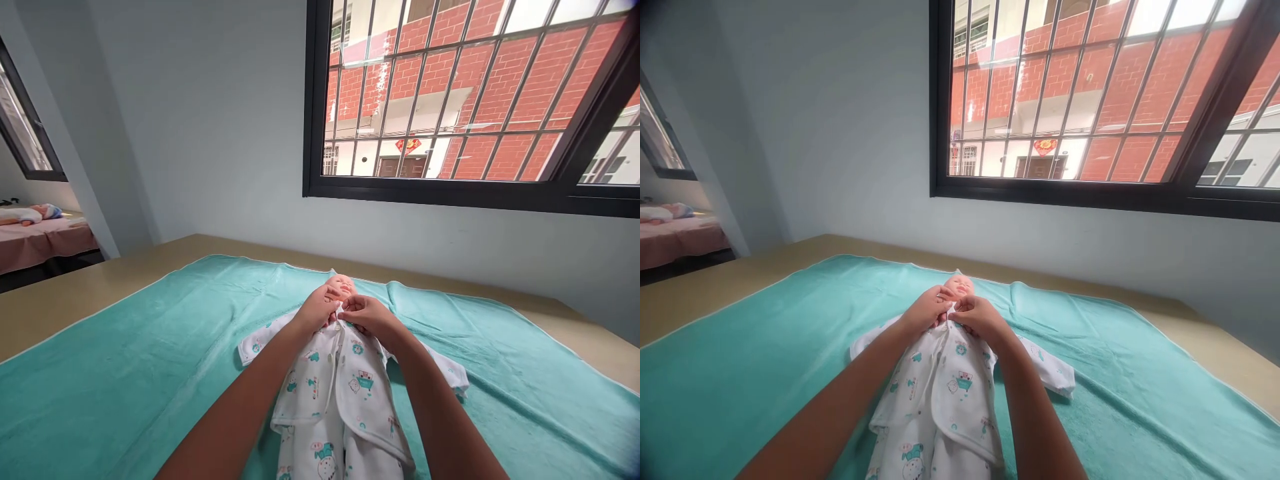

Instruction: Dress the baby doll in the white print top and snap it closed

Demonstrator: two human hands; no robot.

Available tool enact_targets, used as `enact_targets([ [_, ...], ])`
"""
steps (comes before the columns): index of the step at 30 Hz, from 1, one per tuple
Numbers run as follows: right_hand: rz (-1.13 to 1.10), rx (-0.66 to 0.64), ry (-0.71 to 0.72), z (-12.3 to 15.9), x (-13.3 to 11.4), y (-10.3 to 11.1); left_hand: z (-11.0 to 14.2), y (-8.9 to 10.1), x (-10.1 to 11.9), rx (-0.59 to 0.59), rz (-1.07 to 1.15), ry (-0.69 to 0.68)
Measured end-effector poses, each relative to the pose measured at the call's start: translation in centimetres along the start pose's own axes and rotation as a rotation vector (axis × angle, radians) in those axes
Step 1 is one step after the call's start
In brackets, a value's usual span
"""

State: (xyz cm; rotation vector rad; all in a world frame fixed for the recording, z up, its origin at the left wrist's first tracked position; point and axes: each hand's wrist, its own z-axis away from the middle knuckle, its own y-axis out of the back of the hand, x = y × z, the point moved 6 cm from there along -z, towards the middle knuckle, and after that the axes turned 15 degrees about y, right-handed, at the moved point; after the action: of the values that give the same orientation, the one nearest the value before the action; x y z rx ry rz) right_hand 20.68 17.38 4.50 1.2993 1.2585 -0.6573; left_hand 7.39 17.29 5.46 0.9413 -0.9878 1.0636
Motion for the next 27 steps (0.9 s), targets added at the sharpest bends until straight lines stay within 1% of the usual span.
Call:
enact_targets([
  [3, -0.009, -0.002, 0.011, 0.0, 0.0, 0.0, 0.3, 0.2, 0.1, 0.003, 0.015, 0.029],
  [6, 0.007, 0.000, 0.019, -0.1, 0.0, -0.1, 0.2, 0.4, -0.1, 0.055, 0.038, 0.057],
  [9, 0.071, 0.026, 0.036, -0.3, -0.3, -0.1, -0.1, 0.4, -0.4, 0.094, 0.054, 0.080],
  [13, 0.192, 0.035, 0.066, -0.4, -1.2, -0.4, -0.2, 0.6, -0.6, 0.093, 0.085, 0.099],
  [17, 0.279, 0.050, 0.059, -0.2, -1.8, -0.4, -0.1, 0.7, -0.6, 0.075, 0.116, 0.101],
  [20, 0.217, 0.049, 0.031, 0.0, -1.7, -0.4, -0.1, 0.6, -0.5, 0.057, 0.141, 0.085],
  [23, 0.117, 0.089, -0.022, 0.1, -1.2, -0.3, -0.1, 0.5, -0.4, 0.021, 0.166, 0.065],
  [27, 0.123, 0.138, -0.039, -0.1, -0.8, -0.2, 0.0, 0.6, -0.3, -0.017, 0.195, 0.048],
])
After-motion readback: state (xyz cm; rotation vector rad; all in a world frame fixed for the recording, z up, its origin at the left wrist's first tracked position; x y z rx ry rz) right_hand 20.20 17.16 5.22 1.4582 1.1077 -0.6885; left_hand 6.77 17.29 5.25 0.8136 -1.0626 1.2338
